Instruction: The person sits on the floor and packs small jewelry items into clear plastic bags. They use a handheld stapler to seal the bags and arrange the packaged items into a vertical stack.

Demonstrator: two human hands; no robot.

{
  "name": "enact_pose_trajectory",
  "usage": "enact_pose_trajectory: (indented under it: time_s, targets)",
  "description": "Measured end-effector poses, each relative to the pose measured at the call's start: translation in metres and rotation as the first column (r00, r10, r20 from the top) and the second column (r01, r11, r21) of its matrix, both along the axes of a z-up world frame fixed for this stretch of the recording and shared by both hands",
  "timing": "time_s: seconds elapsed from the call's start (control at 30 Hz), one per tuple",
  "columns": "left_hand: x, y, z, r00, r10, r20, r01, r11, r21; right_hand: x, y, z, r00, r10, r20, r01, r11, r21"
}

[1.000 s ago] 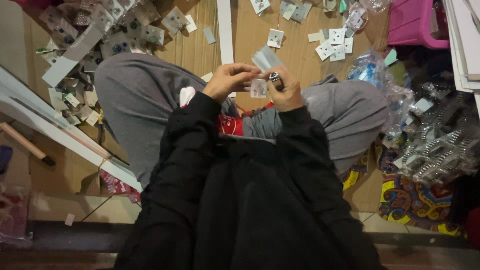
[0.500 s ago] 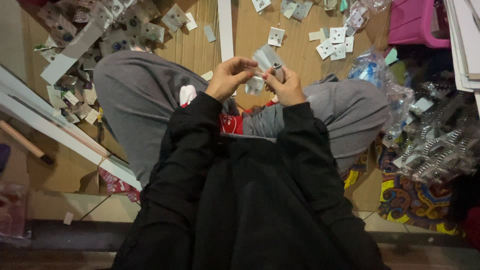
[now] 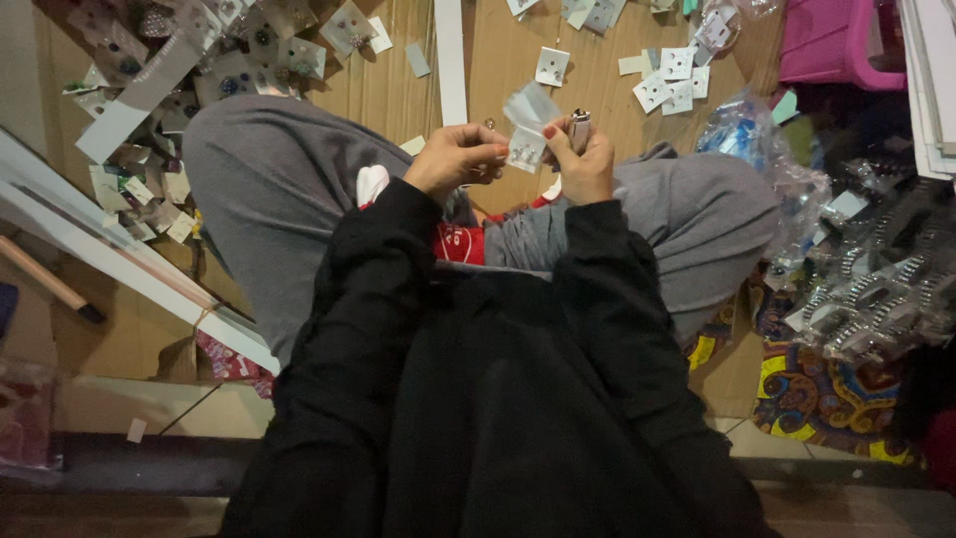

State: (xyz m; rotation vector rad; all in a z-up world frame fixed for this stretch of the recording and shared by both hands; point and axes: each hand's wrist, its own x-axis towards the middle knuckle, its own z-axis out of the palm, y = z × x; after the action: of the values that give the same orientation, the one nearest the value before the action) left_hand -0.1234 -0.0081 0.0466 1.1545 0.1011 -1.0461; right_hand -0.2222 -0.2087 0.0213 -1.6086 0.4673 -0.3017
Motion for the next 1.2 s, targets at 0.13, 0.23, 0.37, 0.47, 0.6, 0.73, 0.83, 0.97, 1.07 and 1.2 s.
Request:
enact_pose_trajectory:
  time_s: [0.13,0.23,0.37,0.47,0.6,0.73,0.83,0.97,1.07,1.2]
  targets:
    - [0.0,-0.004,-0.016,1.0,0.012,0.016,-0.012,1.0,-0.017,0.003,0.002,0.001,1.0,0.002,0.023,-0.002,1.0,0.013]
    - [-0.002,-0.008,-0.031,0.996,0.011,0.088,-0.011,1.0,-0.004,0.003,0.002,0.0,1.0,0.014,0.027,-0.014,1.0,-0.002]
    - [-0.006,-0.008,-0.041,0.987,-0.009,0.158,0.006,1.0,0.021,0.004,0.003,0.006,0.999,0.033,-0.012,-0.033,0.999,-0.043]
    - [-0.009,-0.011,-0.066,0.983,0.045,0.18,-0.055,0.997,0.046,0.005,0.006,0.008,0.999,0.022,-0.032,-0.024,0.997,-0.072]
    - [-0.009,-0.017,-0.09,0.962,0.094,0.258,-0.126,0.986,0.111,0.007,0.011,0.018,0.997,-0.021,-0.072,0.012,0.992,-0.127]
    - [-0.005,-0.012,-0.061,0.941,0.107,0.321,-0.161,0.976,0.145,0.006,-0.001,-0.003,0.999,0.04,-0.033,-0.042,0.997,-0.07]
    - [-0.004,-0.011,-0.024,0.931,0.115,0.347,-0.161,0.981,0.105,0.005,0.006,0.003,0.989,0.117,-0.093,-0.123,0.99,-0.063]
    - [-0.001,-0.022,-0.08,0.911,0.022,0.411,-0.108,0.976,0.187,0.007,0.012,0.009,0.988,0.146,-0.047,-0.145,0.989,0.022]
    - [0.002,-0.025,-0.082,0.914,-0.002,0.405,-0.101,0.967,0.233,0.008,0.013,0.011,0.987,0.15,-0.061,-0.147,0.988,0.045]
    - [0.014,-0.015,-0.056,0.884,0.01,0.467,-0.224,0.886,0.406,0.007,0.001,-0.007,0.987,0.128,-0.097,-0.127,0.992,0.021]
